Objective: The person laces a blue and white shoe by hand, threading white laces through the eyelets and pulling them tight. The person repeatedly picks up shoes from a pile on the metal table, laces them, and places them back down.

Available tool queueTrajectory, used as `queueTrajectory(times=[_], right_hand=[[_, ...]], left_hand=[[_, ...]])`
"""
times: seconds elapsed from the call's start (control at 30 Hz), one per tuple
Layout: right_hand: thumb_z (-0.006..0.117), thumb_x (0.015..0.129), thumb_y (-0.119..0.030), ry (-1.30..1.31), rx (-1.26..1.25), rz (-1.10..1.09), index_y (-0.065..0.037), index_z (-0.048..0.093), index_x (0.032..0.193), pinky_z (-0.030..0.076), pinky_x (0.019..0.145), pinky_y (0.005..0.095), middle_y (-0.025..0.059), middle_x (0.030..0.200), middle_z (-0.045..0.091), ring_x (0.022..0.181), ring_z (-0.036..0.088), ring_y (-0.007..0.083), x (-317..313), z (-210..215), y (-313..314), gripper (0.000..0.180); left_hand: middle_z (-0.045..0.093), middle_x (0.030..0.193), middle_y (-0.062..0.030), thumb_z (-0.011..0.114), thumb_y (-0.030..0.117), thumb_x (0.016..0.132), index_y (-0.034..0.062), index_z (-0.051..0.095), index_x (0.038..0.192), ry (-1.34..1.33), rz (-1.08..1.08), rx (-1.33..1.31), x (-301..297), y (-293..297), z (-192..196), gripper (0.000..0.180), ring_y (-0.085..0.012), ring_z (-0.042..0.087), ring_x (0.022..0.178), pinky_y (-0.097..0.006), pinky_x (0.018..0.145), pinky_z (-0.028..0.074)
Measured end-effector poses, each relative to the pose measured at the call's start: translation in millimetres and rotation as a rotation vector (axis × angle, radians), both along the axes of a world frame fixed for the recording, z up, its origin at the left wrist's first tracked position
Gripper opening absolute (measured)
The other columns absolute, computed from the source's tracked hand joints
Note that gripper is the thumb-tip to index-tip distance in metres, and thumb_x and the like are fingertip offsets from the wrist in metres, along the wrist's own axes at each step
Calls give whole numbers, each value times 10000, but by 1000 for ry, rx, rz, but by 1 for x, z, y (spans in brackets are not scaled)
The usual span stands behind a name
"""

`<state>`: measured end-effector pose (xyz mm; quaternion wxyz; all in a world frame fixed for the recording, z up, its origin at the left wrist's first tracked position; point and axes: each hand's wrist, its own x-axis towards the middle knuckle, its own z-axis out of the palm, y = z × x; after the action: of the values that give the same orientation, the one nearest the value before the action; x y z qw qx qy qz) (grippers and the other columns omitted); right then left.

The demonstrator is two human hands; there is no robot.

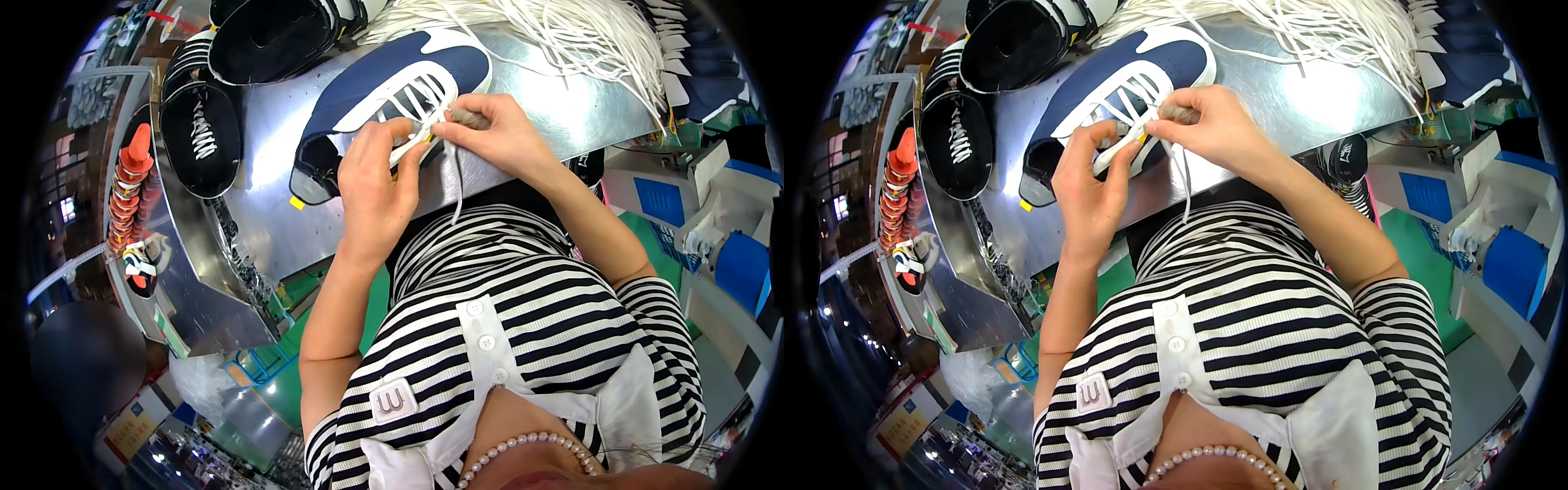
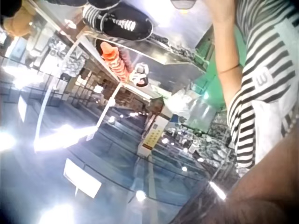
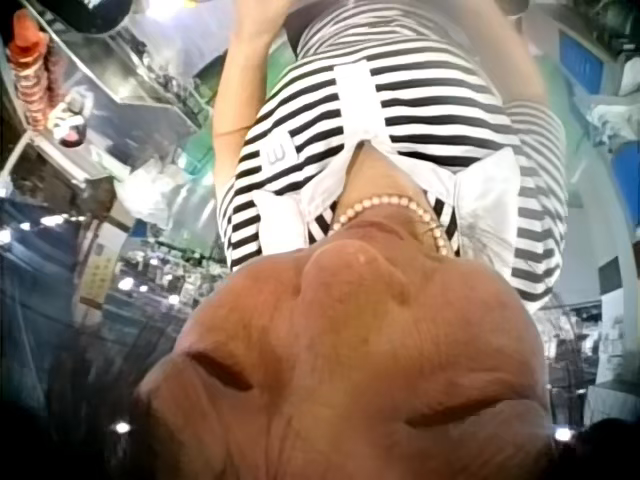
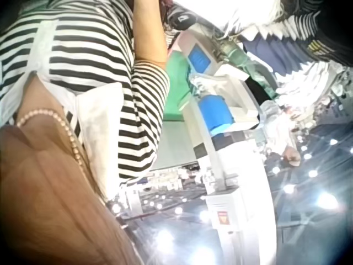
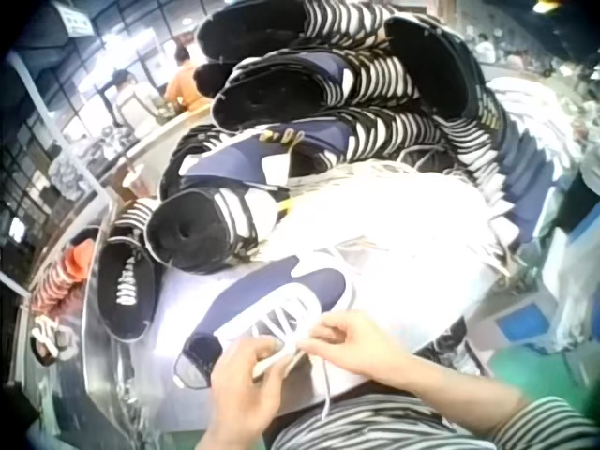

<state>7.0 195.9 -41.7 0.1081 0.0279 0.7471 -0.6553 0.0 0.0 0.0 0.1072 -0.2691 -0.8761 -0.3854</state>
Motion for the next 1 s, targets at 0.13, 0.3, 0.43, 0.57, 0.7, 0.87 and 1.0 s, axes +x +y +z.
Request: queueTrajectory(times=[0.13,0.3,0.43,0.57,0.7,0.87,1.0], right_hand=[[711,896,-187,-69,-103,256,-7,676,944,423,648,222,-38,794,617,751,512,34,33,0,-4,190],[667,907,-117,126,-41,342,-31,647,1016,452,759,228,11,956,631,849,569,80,49,2,6,141],[654,920,-118,236,96,63,-18,619,1025,441,742,221,0,872,609,799,530,72,-5,18,4,150],[660,916,-96,478,240,38,-19,611,1015,428,632,240,33,809,577,685,502,98,-23,8,-1,134],[686,890,-77,662,280,-19,-22,621,1003,440,598,265,59,790,584,642,527,141,-31,-12,-4,141],[681,894,-131,591,268,-74,-53,594,1055,484,626,312,80,854,646,714,623,213,-27,-11,-6,199],[650,932,-176,424,64,-105,-41,563,1086,510,653,313,99,858,685,754,678,218,-8,-8,5,222]], left_hand=[[614,865,-108,737,38,825,-3,640,1023,29,79,-26,-4,-7,7,224,-221,593,769,-314,711,481],[632,901,-156,665,138,893,39,661,1128,-116,14,-466,-7,-5,3,255,-330,627,806,-380,746,495],[676,994,-159,644,178,914,39,657,1169,-246,-17,-542,-17,1,18,291,-337,658,891,-377,794,511],[708,1037,-158,709,237,868,23,653,1170,-420,-48,-329,-24,-7,5,375,-287,694,878,-340,787,525],[708,877,-126,778,319,796,32,690,1060,-544,31,-188,-26,-4,-3,400,-255,661,750,-345,713,518],[670,690,-51,802,279,796,29,715,920,-372,131,-216,-24,5,-17,293,-101,591,603,-267,601,481],[710,771,-114,788,387,752,72,705,865,-517,174,-284,-29,10,-8,345,-296,670,701,-372,668,512]])
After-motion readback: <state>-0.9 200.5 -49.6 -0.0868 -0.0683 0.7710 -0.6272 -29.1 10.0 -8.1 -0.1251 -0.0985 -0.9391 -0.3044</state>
